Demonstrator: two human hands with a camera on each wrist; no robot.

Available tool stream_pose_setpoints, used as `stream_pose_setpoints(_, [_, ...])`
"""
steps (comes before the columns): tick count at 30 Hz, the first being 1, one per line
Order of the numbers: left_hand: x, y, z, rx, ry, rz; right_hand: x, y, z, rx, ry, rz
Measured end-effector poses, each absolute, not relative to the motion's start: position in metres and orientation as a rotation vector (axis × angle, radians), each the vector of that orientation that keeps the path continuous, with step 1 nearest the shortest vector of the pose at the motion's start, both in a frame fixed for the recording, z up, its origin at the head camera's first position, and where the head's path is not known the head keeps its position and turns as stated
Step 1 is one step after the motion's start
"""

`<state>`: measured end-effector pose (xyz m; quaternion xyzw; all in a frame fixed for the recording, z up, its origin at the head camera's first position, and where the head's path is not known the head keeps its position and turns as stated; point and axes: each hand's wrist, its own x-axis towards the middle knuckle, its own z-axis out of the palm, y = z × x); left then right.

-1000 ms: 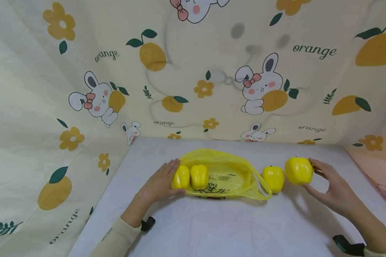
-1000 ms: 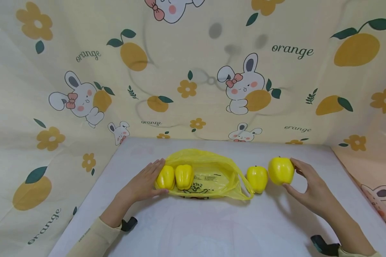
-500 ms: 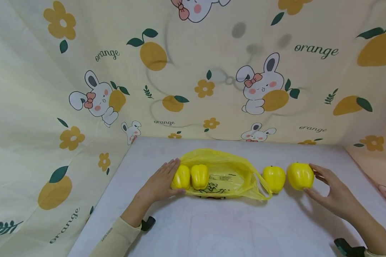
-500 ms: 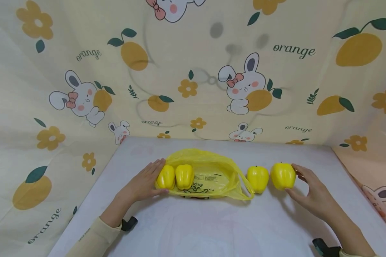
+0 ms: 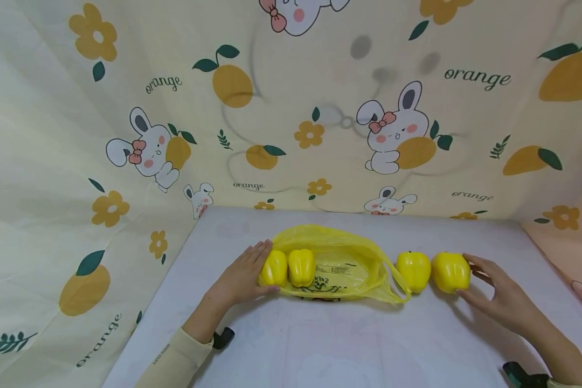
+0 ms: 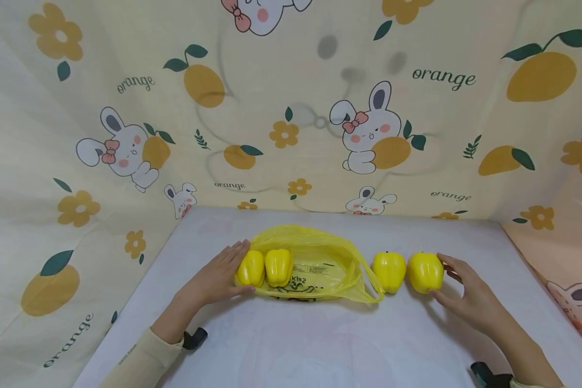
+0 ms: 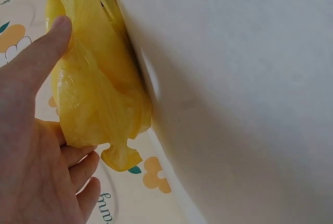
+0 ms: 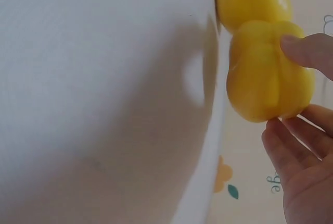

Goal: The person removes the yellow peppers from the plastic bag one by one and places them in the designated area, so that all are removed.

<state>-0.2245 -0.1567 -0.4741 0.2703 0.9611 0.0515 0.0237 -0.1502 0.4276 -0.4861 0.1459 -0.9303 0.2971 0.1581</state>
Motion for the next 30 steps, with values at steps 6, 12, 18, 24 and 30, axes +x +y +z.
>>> stream_pose_setpoints(6, [-0.2245, -0.1563, -0.4740, 0.834, 2.975, 0.141, -0.1499, 0.4237, -0.4877, 0.402, -2.687, 0.861])
stream_pose_setpoints(12, [-0.2243, -0.1557, -0.4739, 0.832, 2.972, 0.150, -0.1491, 0.4197, -0.4884, 0.371, -2.717, 0.843])
stream_pose_setpoints(18, [-0.2245, -0.1557, -0.4736, 0.824, 2.967, 0.144, -0.1501, 0.4182, -0.4903, 0.364, -2.744, 0.860])
stream_pose_setpoints(24, [-0.2258, -0.1560, -0.4746, 0.816, 2.968, 0.149, -0.1510, 0.4188, -0.4912, 0.372, -2.745, 0.867])
stream_pose_setpoints(30, [-0.2268, -0.1563, -0.4760, 0.817, 2.969, 0.158, -0.1524, 0.4187, -0.4925, 0.374, -2.745, 0.862])
